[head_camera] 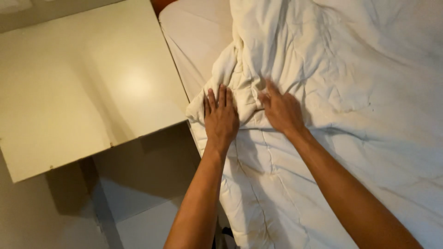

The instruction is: The person smooths and folds a white duvet on a bed. They pull the duvet taut, fold the edges under, and smooth the surface with both hands to create a neat appearance.

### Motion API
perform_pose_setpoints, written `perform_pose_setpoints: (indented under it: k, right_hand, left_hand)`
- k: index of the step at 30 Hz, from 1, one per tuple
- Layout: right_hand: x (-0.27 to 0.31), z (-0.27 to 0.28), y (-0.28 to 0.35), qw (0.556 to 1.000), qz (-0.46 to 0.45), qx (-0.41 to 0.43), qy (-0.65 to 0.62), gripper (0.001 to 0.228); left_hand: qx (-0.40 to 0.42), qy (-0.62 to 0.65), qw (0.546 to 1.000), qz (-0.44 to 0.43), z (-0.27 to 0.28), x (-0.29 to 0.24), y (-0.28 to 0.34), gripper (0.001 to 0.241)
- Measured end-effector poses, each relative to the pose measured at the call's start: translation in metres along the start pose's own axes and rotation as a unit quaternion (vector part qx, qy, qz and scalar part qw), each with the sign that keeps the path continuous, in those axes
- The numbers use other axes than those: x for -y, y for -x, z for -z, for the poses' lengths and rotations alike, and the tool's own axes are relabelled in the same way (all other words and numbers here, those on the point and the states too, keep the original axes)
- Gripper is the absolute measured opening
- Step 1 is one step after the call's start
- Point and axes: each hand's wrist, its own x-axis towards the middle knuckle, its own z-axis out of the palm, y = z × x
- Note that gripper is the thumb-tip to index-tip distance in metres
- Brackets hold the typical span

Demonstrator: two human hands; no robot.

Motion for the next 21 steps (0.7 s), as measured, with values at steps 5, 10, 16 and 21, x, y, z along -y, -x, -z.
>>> perform_pose_setpoints:
  k: [5, 10, 16, 21]
  right_hand:
    - [0.01, 0.025, -0.08, 0.995, 0.026, -0.086, 0.047, 0.081]
    - [0.01, -0.007, -0.162, 0.985, 0.096, -0.111, 0.094, 0.097]
    - [-0.002, -0.072, -0.181, 0.983, 0.071, -0.127, 0.112, 0.08]
    - [0.004, -0.047, -0.195, 0.97, 0.097, -0.199, 0.095, 0.061]
  left_hand:
    - [0.012, -0.186, 0.982, 0.02, -0.006, 0.006, -0.073, 0.074]
    - [0.058, -0.006, 0.994, 0.09, -0.011, 0.016, -0.127, 0.088]
    - [0.017, -0.04, 0.997, 0.061, -0.043, 0.033, -0.112, 0.065]
    - [-0.036, 0.061, 0.996, 0.056, -0.026, 0.04, -0.13, 0.058]
